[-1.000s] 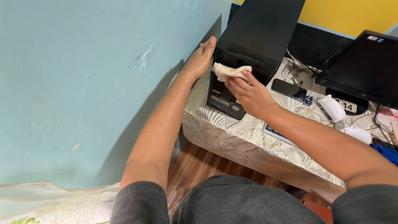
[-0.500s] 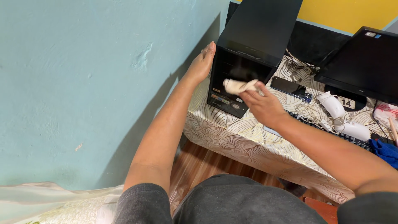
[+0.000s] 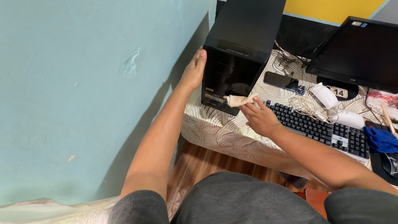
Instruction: The person wipes the surface of a computer monitor with a cloth, then cleans the top and sides of the computer tower. Finally, the person uses a small brush to clean between the keys of a keyboard.
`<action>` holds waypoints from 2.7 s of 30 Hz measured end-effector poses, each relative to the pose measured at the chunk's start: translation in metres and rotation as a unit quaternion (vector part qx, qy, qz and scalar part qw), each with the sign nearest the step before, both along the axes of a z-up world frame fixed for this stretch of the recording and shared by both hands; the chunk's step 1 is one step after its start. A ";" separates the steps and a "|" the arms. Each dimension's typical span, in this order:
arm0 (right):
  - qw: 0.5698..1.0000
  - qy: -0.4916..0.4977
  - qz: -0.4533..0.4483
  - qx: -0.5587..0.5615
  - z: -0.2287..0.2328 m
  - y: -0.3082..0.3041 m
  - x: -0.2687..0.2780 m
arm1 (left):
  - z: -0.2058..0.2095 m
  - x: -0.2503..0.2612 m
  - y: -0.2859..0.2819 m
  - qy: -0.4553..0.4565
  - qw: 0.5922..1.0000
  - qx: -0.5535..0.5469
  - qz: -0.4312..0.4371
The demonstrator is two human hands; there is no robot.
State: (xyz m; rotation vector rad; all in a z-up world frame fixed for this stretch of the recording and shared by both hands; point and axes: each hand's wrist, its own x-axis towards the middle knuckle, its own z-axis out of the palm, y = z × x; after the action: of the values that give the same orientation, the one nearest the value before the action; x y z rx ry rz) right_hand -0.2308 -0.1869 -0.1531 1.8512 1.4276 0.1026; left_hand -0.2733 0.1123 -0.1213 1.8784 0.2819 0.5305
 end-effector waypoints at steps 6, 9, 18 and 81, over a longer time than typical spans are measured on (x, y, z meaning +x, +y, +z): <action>0.954 0.027 0.006 0.299 0.050 0.004 0.023 | 0.012 -0.001 -0.006 -0.006 1.000 0.019 0.023; 0.911 -0.095 0.110 0.387 0.075 -0.004 0.029 | 0.015 0.003 -0.012 -0.038 0.999 0.020 0.029; 0.842 -0.061 0.156 0.513 0.103 0.022 0.038 | 0.026 0.011 -0.036 -0.081 0.978 0.180 0.068; 0.795 0.328 0.168 0.482 0.132 0.075 0.085 | 0.050 0.009 -0.110 -0.097 0.957 0.212 0.172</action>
State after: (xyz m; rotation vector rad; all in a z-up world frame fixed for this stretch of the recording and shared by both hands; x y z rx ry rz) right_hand -0.1460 -0.1123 -0.0213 2.5448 2.5141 0.4795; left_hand -0.2644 0.0024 -0.0711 2.1807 0.3906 1.0761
